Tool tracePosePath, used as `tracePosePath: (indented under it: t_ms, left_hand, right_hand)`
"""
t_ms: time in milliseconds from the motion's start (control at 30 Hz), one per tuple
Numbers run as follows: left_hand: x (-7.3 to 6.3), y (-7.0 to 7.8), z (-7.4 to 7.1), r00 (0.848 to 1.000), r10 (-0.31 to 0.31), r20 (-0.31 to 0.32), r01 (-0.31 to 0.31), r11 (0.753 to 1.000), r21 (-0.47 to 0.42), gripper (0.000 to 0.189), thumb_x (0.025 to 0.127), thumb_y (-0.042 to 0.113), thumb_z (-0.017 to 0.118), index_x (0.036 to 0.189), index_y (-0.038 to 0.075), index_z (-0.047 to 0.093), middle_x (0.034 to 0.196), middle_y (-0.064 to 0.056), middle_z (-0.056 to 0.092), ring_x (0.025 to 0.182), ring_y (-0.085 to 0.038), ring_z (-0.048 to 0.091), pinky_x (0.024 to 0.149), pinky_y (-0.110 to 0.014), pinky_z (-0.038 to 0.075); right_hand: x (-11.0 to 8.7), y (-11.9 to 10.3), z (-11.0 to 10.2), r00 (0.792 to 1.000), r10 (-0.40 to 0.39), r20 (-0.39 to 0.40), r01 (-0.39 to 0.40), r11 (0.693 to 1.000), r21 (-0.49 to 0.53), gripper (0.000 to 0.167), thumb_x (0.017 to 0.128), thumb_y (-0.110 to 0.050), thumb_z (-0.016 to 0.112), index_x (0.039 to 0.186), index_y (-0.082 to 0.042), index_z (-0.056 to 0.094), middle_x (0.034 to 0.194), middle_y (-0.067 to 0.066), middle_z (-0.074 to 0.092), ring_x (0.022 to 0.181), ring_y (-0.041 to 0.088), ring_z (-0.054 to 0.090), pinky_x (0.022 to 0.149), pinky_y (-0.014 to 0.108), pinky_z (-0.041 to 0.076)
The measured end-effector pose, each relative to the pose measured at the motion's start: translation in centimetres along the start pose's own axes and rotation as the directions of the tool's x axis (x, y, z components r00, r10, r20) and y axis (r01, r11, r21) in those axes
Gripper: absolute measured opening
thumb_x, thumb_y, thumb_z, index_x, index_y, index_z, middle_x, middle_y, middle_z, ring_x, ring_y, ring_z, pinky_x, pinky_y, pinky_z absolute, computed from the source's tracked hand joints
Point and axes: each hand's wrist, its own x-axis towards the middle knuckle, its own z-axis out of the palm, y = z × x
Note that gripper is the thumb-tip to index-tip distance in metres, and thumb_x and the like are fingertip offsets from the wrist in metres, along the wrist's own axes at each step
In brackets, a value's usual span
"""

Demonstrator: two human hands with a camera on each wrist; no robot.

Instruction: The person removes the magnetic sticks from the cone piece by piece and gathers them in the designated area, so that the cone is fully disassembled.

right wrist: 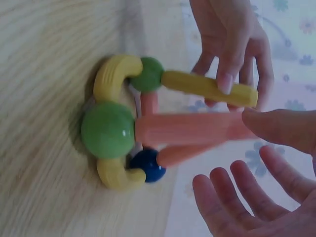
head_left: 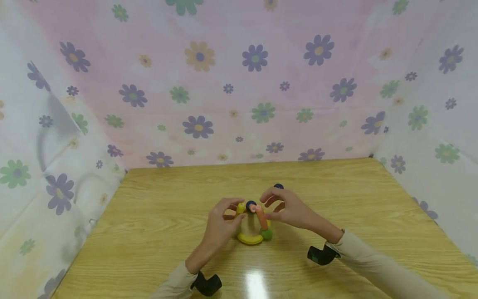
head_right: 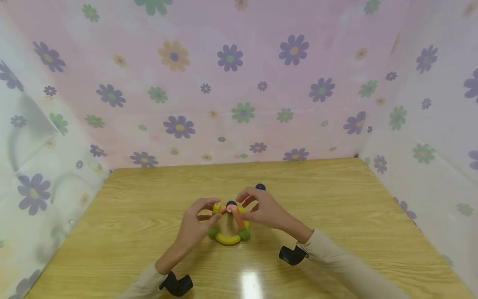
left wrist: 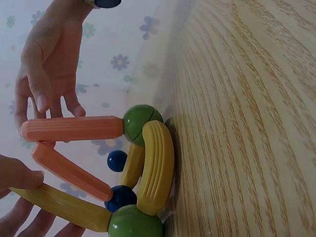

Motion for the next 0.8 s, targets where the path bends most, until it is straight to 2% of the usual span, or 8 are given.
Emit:
tracePosePath:
  t_ms: [200, 367, 600, 733, 800]
  left_hand:
    - [-0.2, 2.5, -1.3, 1.0, -0.02, 0.0, 0.02, 1.0, -0.023, 0.033, 0.079, -0.01, 0.07, 0.11, 0.001, 0.064, 0.104, -0.017, 0.061, 0.092, -0.032, 0.061, 0.072, -0.038, 0.055]
    - [-0.4, 2.5, -2.0, 0.999, -0.042, -0.011, 0.041, 0.998, -0.051, 0.032, 0.08, -0.01, 0.069, 0.109, -0.001, 0.063, 0.105, -0.018, 0.061, 0.093, -0.033, 0.06, 0.074, -0.039, 0.055]
    - [-0.7, 2.0, -2.9, 0.996, -0.084, -0.023, 0.082, 0.992, -0.094, 0.031, 0.081, -0.009, 0.069, 0.11, -0.001, 0.061, 0.105, -0.016, 0.061, 0.096, -0.034, 0.059, 0.075, -0.039, 0.054]
    - [-1.0, 1.9, -3.5, 0.992, -0.112, -0.051, 0.107, 0.989, -0.098, 0.031, 0.08, -0.009, 0.07, 0.109, 0.0, 0.061, 0.102, -0.016, 0.061, 0.096, -0.034, 0.061, 0.074, -0.038, 0.055]
    - [-1.1, 2.0, -3.8, 0.989, -0.13, -0.064, 0.124, 0.988, -0.091, 0.031, 0.08, -0.008, 0.07, 0.108, 0.0, 0.061, 0.1, -0.017, 0.061, 0.095, -0.033, 0.061, 0.074, -0.037, 0.055]
  right_hand:
    - [0.0, -1.0, 1.3, 0.998, -0.009, -0.069, 0.008, 1.0, -0.008, 0.03, 0.08, -0.01, 0.077, 0.106, -0.009, 0.061, 0.101, 0.007, 0.061, 0.092, 0.03, 0.06, 0.068, 0.033, 0.054]
    - [-0.1, -1.8, 1.8, 0.994, -0.034, -0.103, 0.029, 0.999, -0.046, 0.024, 0.081, -0.003, 0.074, 0.102, -0.006, 0.062, 0.096, 0.009, 0.063, 0.088, 0.032, 0.06, 0.066, 0.035, 0.053]
    - [-0.4, -4.8, 1.8, 0.991, -0.071, -0.112, 0.063, 0.995, -0.073, 0.02, 0.08, 0.008, 0.069, 0.098, 0.001, 0.062, 0.093, 0.014, 0.061, 0.084, 0.035, 0.059, 0.064, 0.036, 0.053]
    - [-0.5, -4.8, 2.1, 0.987, -0.115, -0.113, 0.109, 0.992, -0.063, 0.022, 0.079, 0.008, 0.071, 0.098, 0.001, 0.063, 0.095, 0.014, 0.06, 0.085, 0.032, 0.058, 0.064, 0.035, 0.053]
    - [-0.5, -4.1, 2.2, 0.984, -0.132, -0.116, 0.126, 0.99, -0.058, 0.022, 0.079, 0.004, 0.073, 0.097, -0.001, 0.063, 0.096, 0.012, 0.06, 0.085, 0.028, 0.059, 0.063, 0.035, 0.053]
